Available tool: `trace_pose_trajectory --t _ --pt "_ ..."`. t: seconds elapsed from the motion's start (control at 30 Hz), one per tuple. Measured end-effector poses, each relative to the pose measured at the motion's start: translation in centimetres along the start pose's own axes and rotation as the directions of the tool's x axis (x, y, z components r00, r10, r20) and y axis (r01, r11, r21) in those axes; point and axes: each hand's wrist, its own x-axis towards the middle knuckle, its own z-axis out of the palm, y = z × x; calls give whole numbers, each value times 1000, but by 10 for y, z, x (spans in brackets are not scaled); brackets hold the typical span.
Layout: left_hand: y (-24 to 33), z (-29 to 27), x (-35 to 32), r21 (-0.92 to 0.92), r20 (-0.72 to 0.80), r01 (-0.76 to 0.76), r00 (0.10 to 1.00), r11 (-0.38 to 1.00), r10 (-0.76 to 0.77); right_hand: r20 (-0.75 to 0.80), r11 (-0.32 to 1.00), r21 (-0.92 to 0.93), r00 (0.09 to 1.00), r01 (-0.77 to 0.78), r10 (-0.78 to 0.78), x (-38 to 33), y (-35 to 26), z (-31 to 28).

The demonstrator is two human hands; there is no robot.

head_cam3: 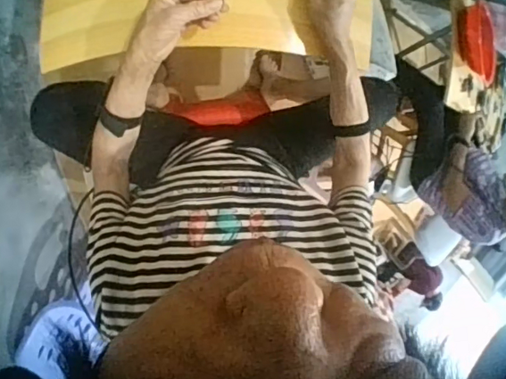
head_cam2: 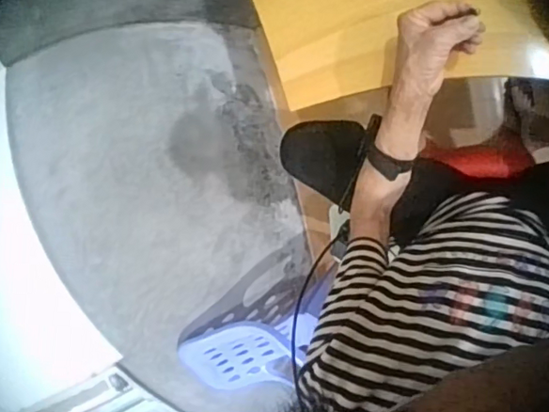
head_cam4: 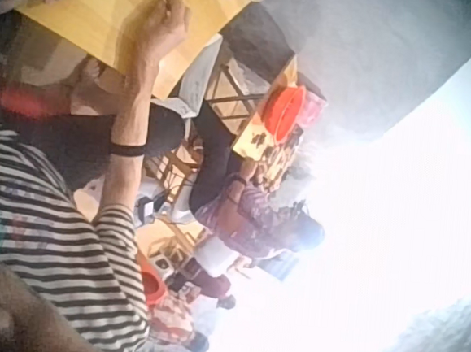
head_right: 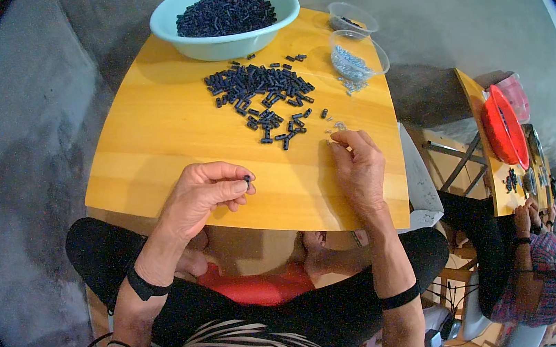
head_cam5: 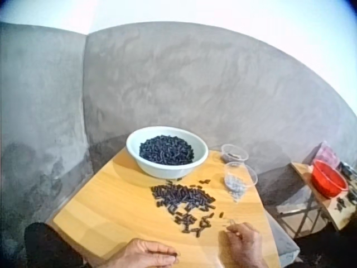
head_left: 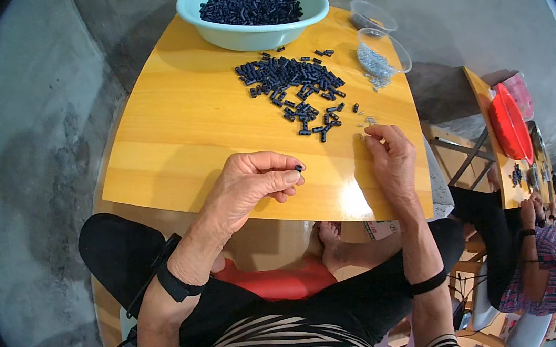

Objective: Assembling small plastic components by inserting a grey insert into a blue tube.

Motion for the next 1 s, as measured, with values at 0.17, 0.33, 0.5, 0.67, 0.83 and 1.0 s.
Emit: trace_pose_trajectory --t 0.17,0.33,0.5,0.67,0.83,1.0 --pt "1 1 4 -41 -14 16 1000 999 -16 -4 972 155 984 -175 178 -3 11 -5" --pt "-2 -1 6 -64 -13 10 1000 998 -11 40 961 186 978 -207 203 0 12 -1" --pt "2 4 6 -47 -31 7 999 999 -8 0 998 9 998 -57 57 4 3 4" --pt "2 3 8 -15 -14 -10 1000 1000 10 30 998 -11 997 -67 68 7 1 3" --pt "4 7 3 3 -42 6 999 1000 -6 21 998 -55 1000 -18 19 5 0 4" --pt "3 9 3 -3 -42 -1 999 1000 1 28 997 -8 997 -70 70 4 -3 1"
